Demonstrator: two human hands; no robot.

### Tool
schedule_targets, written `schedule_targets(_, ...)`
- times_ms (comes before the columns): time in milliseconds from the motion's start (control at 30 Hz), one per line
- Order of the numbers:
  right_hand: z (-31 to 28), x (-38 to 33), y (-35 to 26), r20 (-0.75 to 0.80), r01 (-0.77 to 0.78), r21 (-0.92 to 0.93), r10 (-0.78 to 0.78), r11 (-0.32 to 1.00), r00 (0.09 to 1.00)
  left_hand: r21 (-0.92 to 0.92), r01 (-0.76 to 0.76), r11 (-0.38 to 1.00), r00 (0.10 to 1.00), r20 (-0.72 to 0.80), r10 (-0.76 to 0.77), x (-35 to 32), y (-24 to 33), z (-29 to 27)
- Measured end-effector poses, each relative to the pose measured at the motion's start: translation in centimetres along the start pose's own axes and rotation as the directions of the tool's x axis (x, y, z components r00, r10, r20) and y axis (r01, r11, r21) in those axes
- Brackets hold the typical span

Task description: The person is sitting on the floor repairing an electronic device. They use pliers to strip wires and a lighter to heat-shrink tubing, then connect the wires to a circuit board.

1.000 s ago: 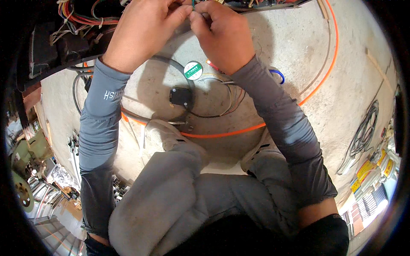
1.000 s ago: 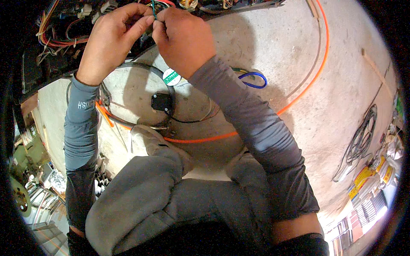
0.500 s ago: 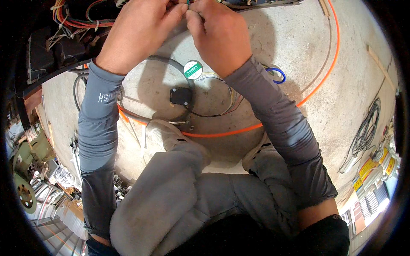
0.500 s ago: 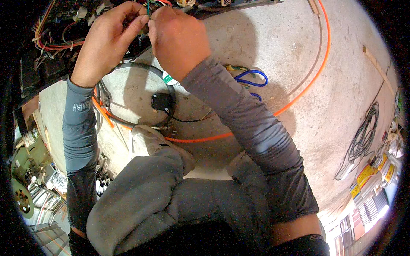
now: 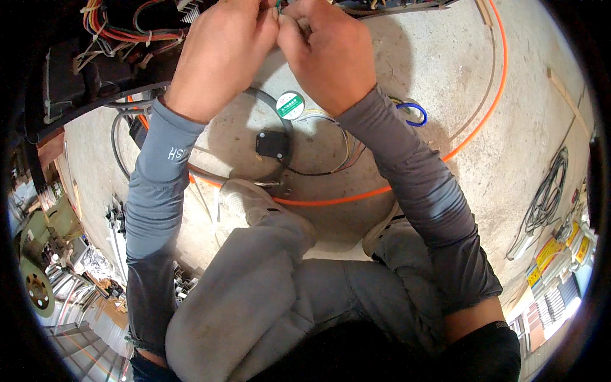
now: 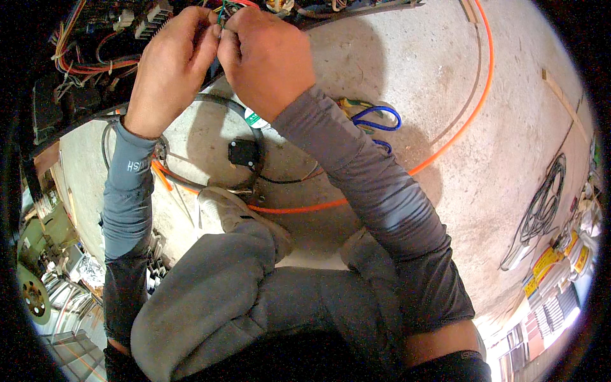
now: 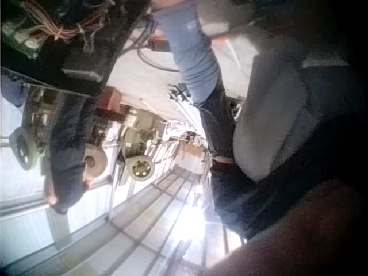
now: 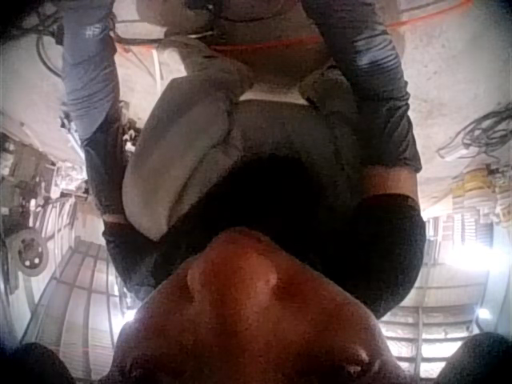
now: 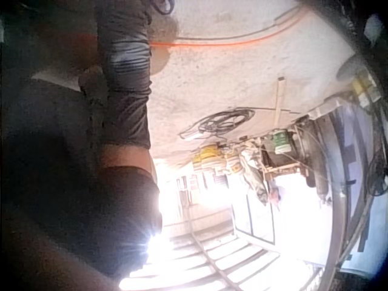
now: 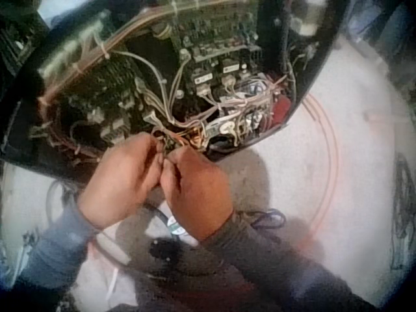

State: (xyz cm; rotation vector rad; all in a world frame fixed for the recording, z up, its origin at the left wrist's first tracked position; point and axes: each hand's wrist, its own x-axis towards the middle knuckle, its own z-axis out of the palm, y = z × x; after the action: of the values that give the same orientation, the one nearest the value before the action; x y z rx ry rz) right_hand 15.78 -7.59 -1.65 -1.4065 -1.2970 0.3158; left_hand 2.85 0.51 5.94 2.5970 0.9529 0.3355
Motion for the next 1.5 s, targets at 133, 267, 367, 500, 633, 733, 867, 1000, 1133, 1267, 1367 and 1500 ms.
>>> schedule_targets(133, 0.2, 0.1, 0.0, 0.002, 0.004, 0.019, -0.004, 1.0, 1.0, 0.125, -0.128, 0.984, 0.986, -0.094, 0.141, -0.5, -1.9, 1.4)
schedule_targets(267, -0.2, 0.4, 0.2, 0.025, 0.012, 0.033, -0.013, 0.999, 1.0, 0.187, -0.145, 0.972, 0.981, -0.1, 0.166, -0.5, -1.9, 1.7)
schedule_targets(367, -0.2, 0.6, 0.0, 0.021, 0.007, 0.089, -0.009, 0.996, 1.0, 0.182, -0.138, 0.974, 0.979, -0.123, 0.162, -0.7, -1.8, 1.7)
schedule_targets(500, 0.0, 0.7, 0.1, 0.0, 0.015, 0.076, -0.015, 0.997, 1.0, 0.2, -0.107, 0.974, 0.977, -0.16, 0.14, -0.8, -1.5, 2.0)
schedule_targets(633, -0.1, 0.8, 0.6, 0.023, 0.052, 0.039, -0.053, 0.998, 0.998, 0.281, -0.104, 0.954, 0.969, -0.186, 0.161, -0.8, -1.4, 2.4)
schedule_targets(733, -0.1, 0.8, 1.1, 0.044, 0.075, 0.034, -0.077, 0.997, 0.996, 0.336, -0.107, 0.936, 0.971, -0.168, 0.172, -0.8, -1.0, 2.5)
schedule_targets(867, -0.3, 1.2, 1.2, 0.066, 0.114, -0.035, -0.111, 0.993, 0.992, 0.415, -0.119, 0.902, 0.972, -0.137, 0.191, -0.5, -0.6, 2.0)
schedule_targets(1000, -1.2, 1.8, 0.1, 0.191, 0.056, -0.07, -0.041, 0.996, 0.981, 0.517, -0.094, 0.851, 0.981, -0.097, 0.167, -0.7, -0.3, 1.9)
schedule_targets(1133, -0.9, 1.8, 0.7, 0.189, 0.089, -0.084, -0.072, 0.992, 0.979, 0.596, -0.098, 0.797, 0.984, -0.061, 0.167, -0.5, 0.7, 1.7)
schedule_targets(1267, -0.8, 1.8, 1.7, 0.217, 0.123, -0.139, -0.091, 0.983, 0.972, 0.614, -0.101, 0.783, 0.993, 0.016, 0.116, -0.1, 2.2, 0.7)
schedule_targets(1367, -0.9, 2.0, 1.8, 0.219, 0.165, -0.108, -0.138, 0.98, 0.966, 0.651, -0.099, 0.752, 0.994, 0.036, 0.099, -0.1, 2.9, 0.5)
schedule_targets(1500, -1.0, 1.8, 1.9, 0.22, 0.186, -0.094, -0.162, 0.978, 0.962, 0.694, -0.121, 0.71, 0.992, 0.053, 0.117, 0.2, 3.0, 0.5)
